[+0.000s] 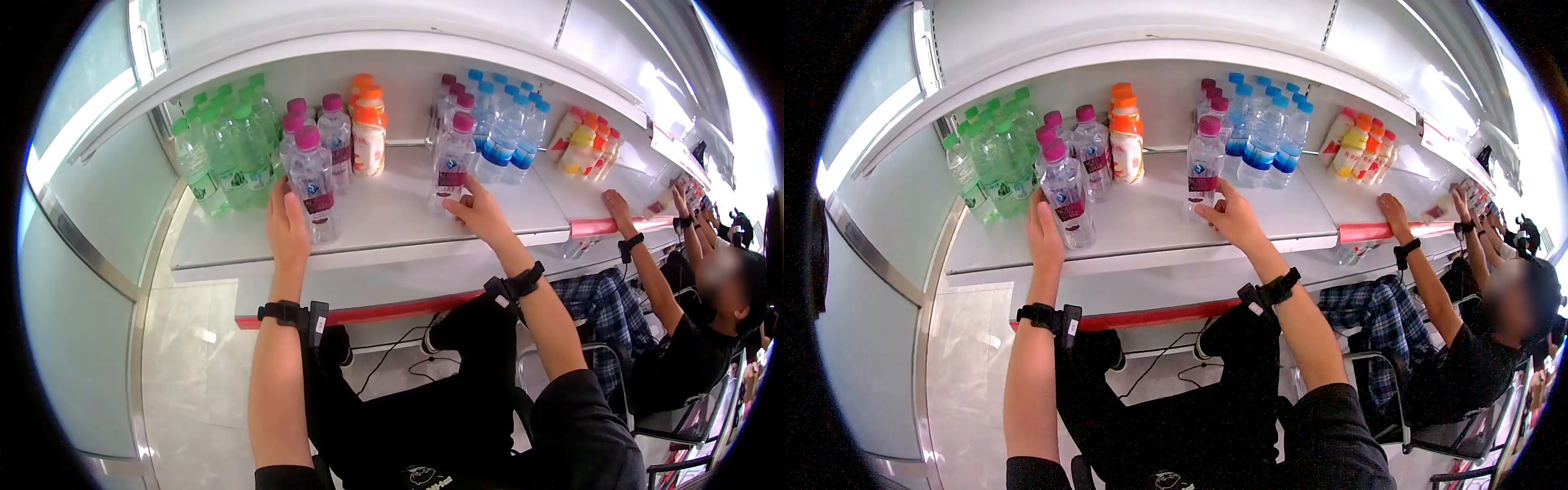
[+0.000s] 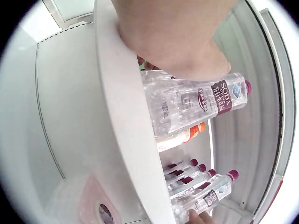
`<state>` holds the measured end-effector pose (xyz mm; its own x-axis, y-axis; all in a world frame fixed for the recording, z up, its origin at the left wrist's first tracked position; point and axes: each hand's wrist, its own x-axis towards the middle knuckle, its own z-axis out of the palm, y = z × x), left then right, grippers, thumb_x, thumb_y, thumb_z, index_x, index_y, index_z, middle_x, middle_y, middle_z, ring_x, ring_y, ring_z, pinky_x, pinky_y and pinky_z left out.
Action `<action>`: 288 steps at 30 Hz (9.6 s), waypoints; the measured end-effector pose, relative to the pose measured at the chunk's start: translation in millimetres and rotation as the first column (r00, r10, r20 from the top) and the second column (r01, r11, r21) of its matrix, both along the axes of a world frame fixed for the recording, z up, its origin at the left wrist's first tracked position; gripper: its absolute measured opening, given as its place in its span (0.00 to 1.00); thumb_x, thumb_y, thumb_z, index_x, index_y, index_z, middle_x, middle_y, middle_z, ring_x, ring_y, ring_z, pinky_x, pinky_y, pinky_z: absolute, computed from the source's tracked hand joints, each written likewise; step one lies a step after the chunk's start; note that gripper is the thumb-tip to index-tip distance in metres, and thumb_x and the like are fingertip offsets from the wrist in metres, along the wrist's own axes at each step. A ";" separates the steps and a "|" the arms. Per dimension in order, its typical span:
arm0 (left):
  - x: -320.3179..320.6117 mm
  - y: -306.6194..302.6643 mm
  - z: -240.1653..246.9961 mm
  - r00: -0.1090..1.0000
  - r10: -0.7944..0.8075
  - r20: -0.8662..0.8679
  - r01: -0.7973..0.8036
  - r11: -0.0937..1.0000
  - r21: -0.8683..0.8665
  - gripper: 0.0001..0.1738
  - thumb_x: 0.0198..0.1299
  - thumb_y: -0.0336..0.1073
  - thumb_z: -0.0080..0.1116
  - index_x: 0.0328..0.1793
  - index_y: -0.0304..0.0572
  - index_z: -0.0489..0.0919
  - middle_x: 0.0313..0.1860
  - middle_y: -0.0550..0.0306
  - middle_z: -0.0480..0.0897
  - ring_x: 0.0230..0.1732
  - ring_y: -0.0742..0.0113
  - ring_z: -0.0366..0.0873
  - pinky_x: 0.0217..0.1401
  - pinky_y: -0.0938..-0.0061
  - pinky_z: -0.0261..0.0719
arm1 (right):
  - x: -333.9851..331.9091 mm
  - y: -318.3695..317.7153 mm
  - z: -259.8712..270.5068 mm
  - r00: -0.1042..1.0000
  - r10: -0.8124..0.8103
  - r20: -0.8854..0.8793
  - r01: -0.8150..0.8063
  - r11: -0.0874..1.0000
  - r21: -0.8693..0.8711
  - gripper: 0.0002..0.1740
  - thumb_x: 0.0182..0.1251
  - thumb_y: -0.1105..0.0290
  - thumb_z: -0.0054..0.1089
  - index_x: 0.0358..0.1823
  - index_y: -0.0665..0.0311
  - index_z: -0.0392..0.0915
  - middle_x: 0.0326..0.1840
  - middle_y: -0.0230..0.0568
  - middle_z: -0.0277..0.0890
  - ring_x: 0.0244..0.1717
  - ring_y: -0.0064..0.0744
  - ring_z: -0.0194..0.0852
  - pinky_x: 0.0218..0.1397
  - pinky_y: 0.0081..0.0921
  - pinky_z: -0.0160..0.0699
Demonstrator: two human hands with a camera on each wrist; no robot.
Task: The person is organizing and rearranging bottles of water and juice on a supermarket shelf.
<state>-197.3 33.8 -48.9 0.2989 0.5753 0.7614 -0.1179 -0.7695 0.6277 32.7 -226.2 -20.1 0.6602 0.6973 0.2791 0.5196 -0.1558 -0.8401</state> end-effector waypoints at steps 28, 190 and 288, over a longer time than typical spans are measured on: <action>1.2 -54.5 13.1 0.964 0.193 -0.182 -0.154 0.966 0.206 0.32 0.46 0.54 0.73 0.46 0.36 0.76 0.29 0.46 0.85 0.31 0.43 0.84 0.34 0.58 0.81 | -0.3 13.0 -26.0 0.967 -0.254 -0.033 0.231 0.810 0.539 0.10 0.64 0.71 0.65 0.41 0.71 0.80 0.30 0.38 0.82 0.23 0.20 0.76 0.27 0.21 0.76; 99.6 -57.9 59.6 0.838 0.498 0.224 -0.542 0.807 0.234 0.23 0.52 0.30 0.61 0.56 0.37 0.73 0.42 0.46 0.73 0.42 0.40 0.73 0.55 0.56 0.75 | -13.1 9.1 -21.5 0.964 -0.137 0.228 0.018 0.888 0.460 0.20 0.64 0.72 0.59 0.57 0.66 0.75 0.46 0.44 0.83 0.44 0.38 0.81 0.36 0.30 0.80; 175.8 -70.6 4.9 0.886 -0.192 -0.422 0.179 0.981 -0.071 0.32 0.49 0.43 0.74 0.56 0.33 0.75 0.45 0.40 0.82 0.45 0.45 0.83 0.49 0.57 0.80 | -13.1 10.7 -20.5 0.963 -0.126 0.240 0.004 0.890 0.455 0.17 0.63 0.72 0.59 0.53 0.68 0.77 0.45 0.47 0.82 0.43 0.39 0.82 0.35 0.30 0.80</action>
<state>-21.6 -36.8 -44.0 0.6932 0.4977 0.5213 0.0261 -0.7402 0.6719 19.6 -215.5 -40.5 0.5623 0.4155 0.7150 0.7274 0.1628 -0.6666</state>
